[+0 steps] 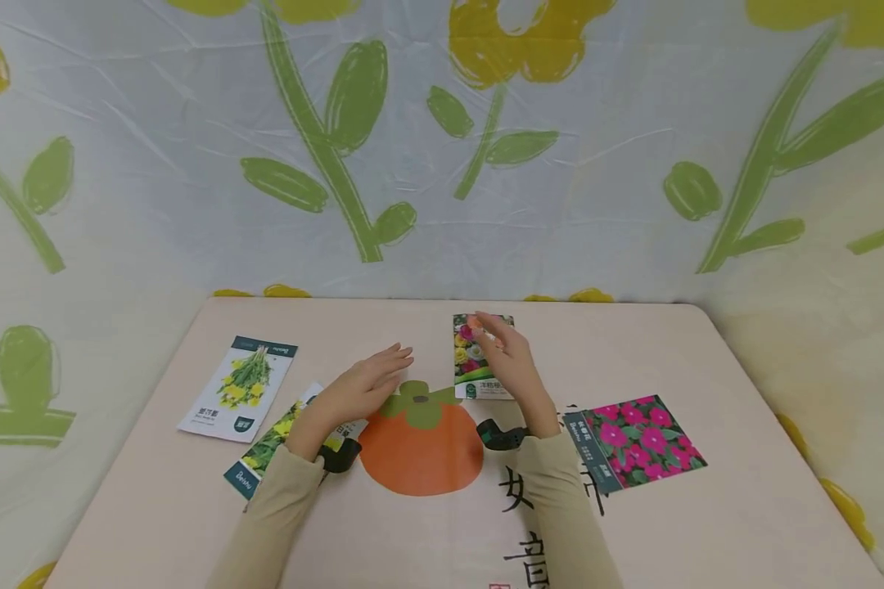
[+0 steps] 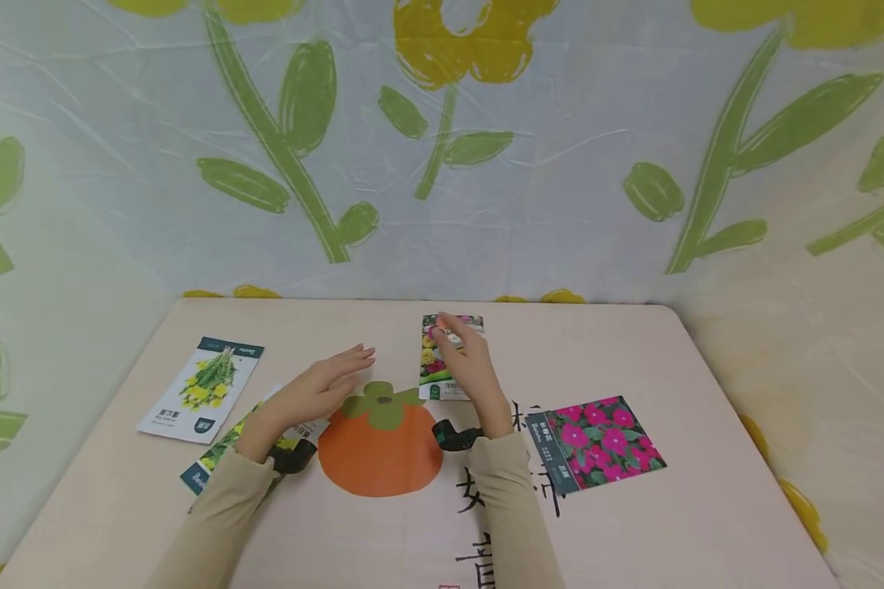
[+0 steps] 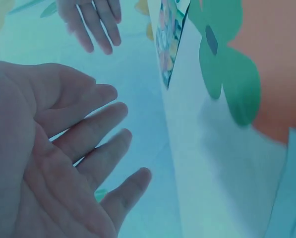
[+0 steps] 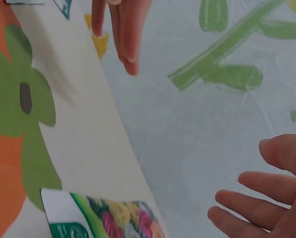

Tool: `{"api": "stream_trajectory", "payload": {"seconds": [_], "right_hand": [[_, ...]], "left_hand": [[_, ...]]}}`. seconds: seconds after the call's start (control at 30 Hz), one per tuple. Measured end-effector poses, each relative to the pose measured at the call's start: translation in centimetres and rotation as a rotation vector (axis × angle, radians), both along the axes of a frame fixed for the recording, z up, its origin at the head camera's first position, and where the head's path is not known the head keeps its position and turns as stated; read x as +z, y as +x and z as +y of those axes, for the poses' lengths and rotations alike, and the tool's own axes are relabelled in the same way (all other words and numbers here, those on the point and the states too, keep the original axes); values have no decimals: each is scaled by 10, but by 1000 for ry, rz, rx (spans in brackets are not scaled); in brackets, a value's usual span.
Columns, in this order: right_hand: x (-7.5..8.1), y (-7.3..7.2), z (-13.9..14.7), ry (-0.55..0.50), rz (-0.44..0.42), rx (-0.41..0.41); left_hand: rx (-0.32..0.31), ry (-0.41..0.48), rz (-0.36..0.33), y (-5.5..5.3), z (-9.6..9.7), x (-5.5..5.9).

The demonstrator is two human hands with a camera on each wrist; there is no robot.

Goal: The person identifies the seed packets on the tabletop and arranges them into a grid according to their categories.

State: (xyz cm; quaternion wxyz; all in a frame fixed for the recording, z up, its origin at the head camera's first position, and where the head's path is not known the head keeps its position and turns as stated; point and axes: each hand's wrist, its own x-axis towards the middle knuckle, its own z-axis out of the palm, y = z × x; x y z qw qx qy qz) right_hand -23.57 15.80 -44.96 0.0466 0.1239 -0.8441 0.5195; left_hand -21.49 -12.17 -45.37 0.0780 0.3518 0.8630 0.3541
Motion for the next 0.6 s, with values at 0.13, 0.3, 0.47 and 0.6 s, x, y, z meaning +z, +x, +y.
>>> {"api": "stream_trajectory", "payload": {"seconds": [0.13, 0.3, 0.47, 0.6], "right_hand": [[8, 0, -9, 7, 20, 37], [16, 3, -24, 39, 38, 62], [19, 12, -42, 44, 54, 87], [20, 22, -59, 34, 44, 139]], "left_hand": [[10, -23, 8, 13, -18, 6], [80, -65, 36, 33, -44, 11], [168, -103, 59, 55, -72, 8], [223, -129, 56, 76, -92, 3]]}}
